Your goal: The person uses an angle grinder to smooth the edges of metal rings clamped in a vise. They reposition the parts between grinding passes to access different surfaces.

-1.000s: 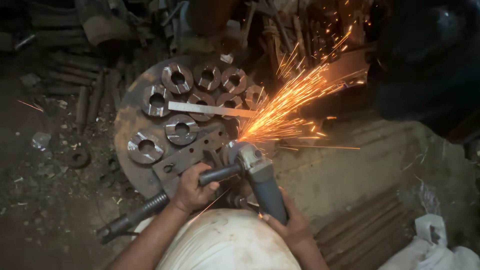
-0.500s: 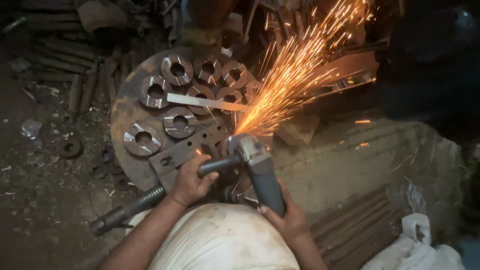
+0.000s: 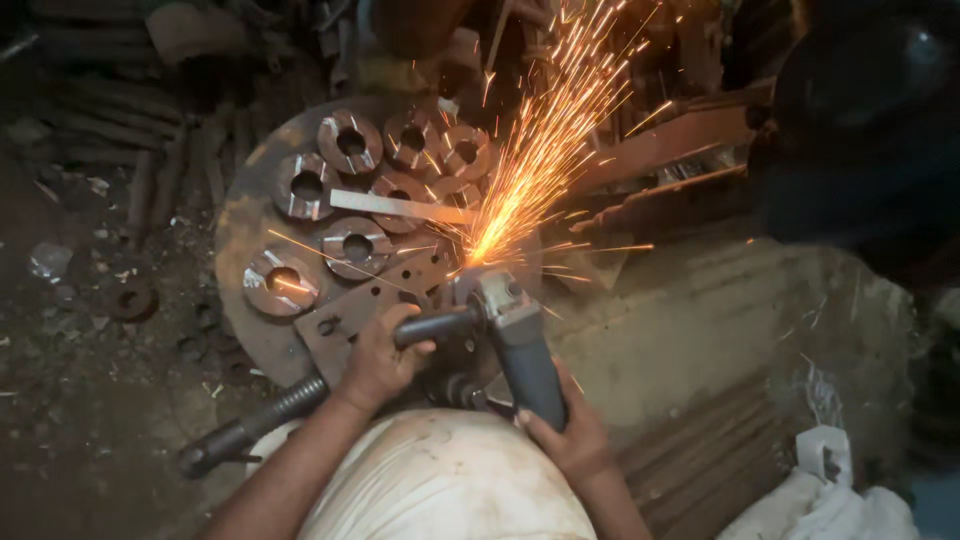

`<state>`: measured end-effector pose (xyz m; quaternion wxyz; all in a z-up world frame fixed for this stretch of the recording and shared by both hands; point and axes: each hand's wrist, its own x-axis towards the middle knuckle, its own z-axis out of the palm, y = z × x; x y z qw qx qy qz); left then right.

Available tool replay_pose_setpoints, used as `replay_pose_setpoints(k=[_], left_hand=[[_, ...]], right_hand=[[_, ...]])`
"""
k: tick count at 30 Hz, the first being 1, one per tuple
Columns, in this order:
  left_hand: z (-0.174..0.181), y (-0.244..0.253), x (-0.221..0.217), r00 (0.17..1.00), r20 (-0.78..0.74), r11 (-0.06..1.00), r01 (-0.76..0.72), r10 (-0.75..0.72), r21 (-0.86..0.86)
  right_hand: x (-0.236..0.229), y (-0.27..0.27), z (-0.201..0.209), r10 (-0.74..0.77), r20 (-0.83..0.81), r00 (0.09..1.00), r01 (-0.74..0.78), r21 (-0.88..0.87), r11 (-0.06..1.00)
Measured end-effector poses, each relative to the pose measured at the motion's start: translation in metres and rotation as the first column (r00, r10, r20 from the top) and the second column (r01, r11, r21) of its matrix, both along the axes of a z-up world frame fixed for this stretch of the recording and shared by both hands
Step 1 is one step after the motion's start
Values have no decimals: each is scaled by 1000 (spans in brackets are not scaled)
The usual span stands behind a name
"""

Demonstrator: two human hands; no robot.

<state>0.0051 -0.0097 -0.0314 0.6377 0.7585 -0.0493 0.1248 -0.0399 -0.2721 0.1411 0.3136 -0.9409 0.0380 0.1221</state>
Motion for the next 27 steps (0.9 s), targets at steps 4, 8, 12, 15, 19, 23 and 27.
replay_pose_setpoints(k=[4, 8, 12, 15, 19, 23, 27], left_hand=[[-4, -1, -2, 993, 115, 999, 32, -33, 14], [-3, -3, -5, 998, -23, 998, -57, 56, -21], [4, 3, 3, 1000, 3, 1000, 1, -1, 19], [7, 0, -2, 1000, -13, 998, -25, 26, 57], [9, -2, -1, 969, -240, 996, -70, 53, -60], [10, 0, 9, 998, 5, 998, -58, 58, 17], [3, -2, 1, 998, -59, 999, -26, 28, 41]], right_hand=[[3, 3, 7, -37, -94, 995, 37, -1, 999], [0, 7, 9, -136, -181, 974, 138, -4, 990], [7, 12, 12, 27, -34, 999, -27, 11, 1000], [5, 6, 13, -58, -131, 990, 56, -17, 998], [3, 4, 0, -52, -51, 997, 50, -38, 998], [7, 6, 1, -122, -105, 987, 117, -55, 992], [4, 6, 3, -121, -108, 987, 116, -48, 992]])
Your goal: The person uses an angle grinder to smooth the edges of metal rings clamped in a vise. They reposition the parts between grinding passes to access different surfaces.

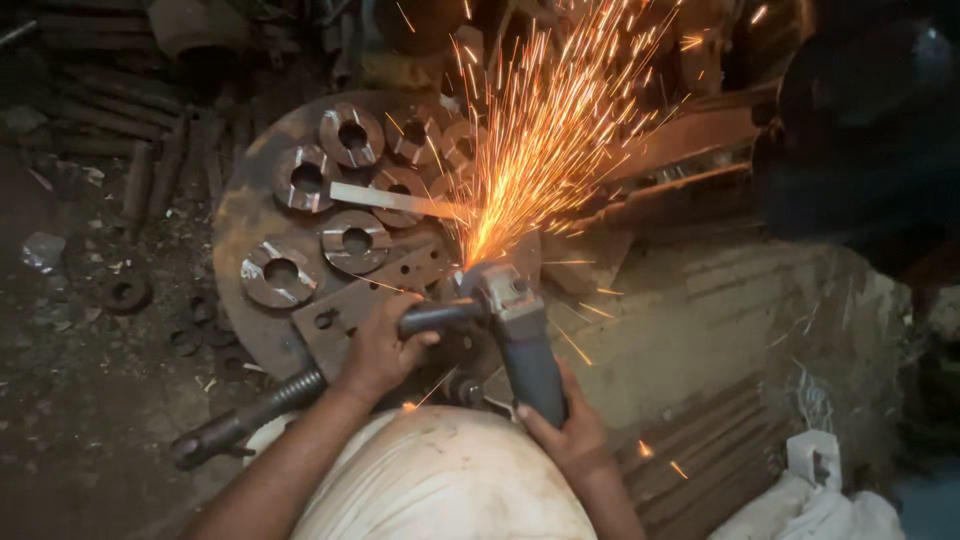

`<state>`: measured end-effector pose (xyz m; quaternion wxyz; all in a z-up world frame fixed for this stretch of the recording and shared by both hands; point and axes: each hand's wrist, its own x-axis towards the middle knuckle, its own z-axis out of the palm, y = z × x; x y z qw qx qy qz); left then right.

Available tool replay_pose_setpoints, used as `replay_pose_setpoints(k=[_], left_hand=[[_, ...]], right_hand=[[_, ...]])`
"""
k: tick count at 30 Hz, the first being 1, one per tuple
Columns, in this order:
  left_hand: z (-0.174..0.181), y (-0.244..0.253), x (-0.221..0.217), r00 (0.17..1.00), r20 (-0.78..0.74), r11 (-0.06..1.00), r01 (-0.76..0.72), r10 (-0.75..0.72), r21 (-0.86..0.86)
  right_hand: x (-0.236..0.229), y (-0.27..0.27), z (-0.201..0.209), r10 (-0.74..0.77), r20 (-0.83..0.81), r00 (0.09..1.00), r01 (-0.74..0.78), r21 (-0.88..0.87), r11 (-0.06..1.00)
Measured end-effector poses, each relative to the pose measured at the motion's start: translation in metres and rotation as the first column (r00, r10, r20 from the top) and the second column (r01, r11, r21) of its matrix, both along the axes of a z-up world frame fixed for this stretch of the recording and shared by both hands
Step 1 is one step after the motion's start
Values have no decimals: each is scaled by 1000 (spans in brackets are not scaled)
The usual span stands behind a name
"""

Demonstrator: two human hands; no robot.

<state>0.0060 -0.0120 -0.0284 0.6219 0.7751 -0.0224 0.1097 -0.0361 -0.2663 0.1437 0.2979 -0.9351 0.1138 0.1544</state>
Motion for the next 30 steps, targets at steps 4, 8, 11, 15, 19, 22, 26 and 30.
replay_pose_setpoints(k=[4, 8, 11, 15, 19, 22, 26, 30], left_hand=[[-1, -2, 0, 984, -177, 988, -43, 16, -150], [2, 1, 3, 997, 73, 1000, -16, 14, 27], [1, 1, -4, 1000, -7, 1000, 17, -17, -15], [2, 2, -1, 999, -36, 996, -6, 3, -87], [0, 2, 0, 970, 240, 995, -52, 31, 84], [-4, -1, -8, 996, 85, 1000, 3, -1, -26], [0, 3, -3, 995, 100, 999, -19, 23, -43], [2, 3, -1, 986, 164, 999, 27, -30, 22]], right_hand=[[1, -2, -2, 69, 28, 997, -67, -59, 996], [7, -6, -1, 47, -17, 999, -47, 13, 999], [1, -7, -5, 160, 150, 976, -171, 62, 983], [-1, -6, -5, -32, -83, 996, 23, -106, 994], [5, -7, -2, 87, 8, 996, -87, -21, 996], [-8, -12, -2, 68, -55, 996, -70, -34, 997], [-6, -10, -8, 81, 4, 997, -81, -22, 996], [-1, -11, -4, 88, 27, 996, -89, 43, 995]])
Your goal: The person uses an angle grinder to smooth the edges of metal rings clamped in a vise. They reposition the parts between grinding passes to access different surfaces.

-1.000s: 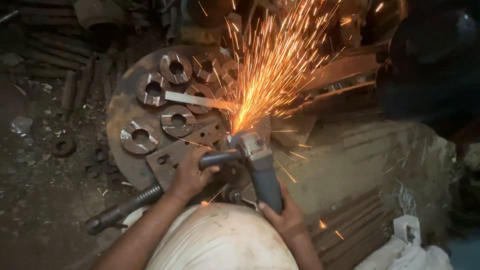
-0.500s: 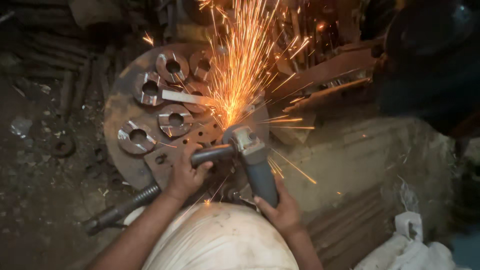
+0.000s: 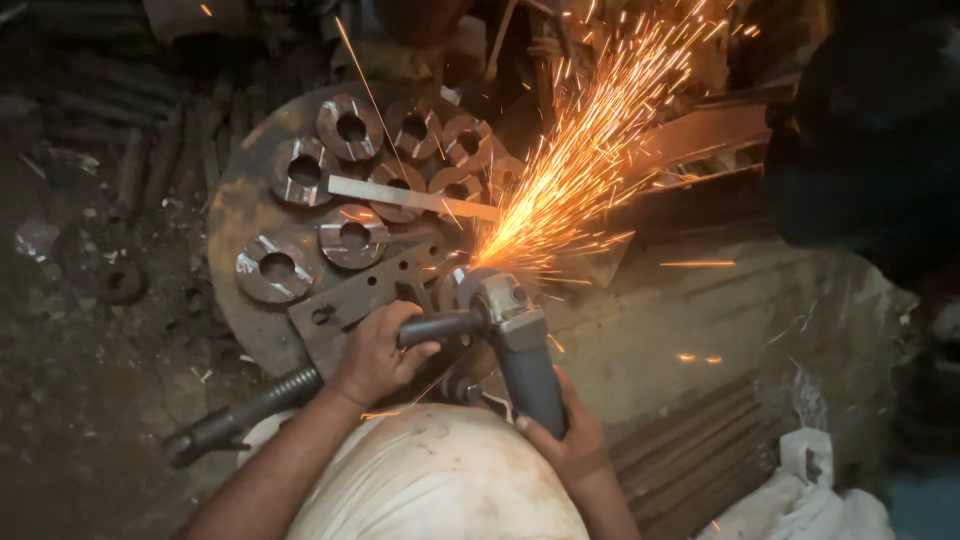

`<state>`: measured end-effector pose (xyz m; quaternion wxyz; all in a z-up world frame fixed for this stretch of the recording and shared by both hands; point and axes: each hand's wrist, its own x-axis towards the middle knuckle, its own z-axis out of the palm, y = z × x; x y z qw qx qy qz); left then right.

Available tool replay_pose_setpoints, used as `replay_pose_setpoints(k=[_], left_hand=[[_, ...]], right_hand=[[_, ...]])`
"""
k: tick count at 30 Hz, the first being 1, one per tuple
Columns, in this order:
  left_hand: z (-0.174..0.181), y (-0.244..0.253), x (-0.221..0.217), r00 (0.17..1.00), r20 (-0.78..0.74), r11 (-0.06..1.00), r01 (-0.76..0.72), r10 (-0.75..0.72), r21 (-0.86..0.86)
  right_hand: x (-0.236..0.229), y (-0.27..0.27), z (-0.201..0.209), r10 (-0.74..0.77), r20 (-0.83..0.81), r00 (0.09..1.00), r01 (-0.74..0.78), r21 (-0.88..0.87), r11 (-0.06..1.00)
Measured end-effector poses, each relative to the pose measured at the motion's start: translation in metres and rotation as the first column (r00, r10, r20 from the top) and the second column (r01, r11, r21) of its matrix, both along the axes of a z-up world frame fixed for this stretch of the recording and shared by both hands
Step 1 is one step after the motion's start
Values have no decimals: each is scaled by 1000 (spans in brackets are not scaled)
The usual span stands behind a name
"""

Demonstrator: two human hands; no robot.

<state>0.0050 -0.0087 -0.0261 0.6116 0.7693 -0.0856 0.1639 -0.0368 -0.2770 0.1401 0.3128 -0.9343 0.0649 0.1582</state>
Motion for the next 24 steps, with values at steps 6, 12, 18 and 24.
replay_pose_setpoints(k=[6, 12, 18, 24], left_hand=[[-2, -1, -5, 994, -102, 995, -40, 31, -86], [1, 0, -4, 998, -65, 1000, -2, 0, -31], [8, 5, 1, 996, -89, 998, -16, 10, -59], [9, 3, -5, 993, -108, 996, 28, -37, -80]], right_hand=[[-9, 2, 4, -12, -32, 999, 12, -8, 1000], [-5, 6, 6, -64, -108, 992, 53, -98, 994], [-6, 6, 2, -31, -50, 998, 31, -1, 1000], [-14, -2, 0, -113, -104, 988, 115, 12, 993]])
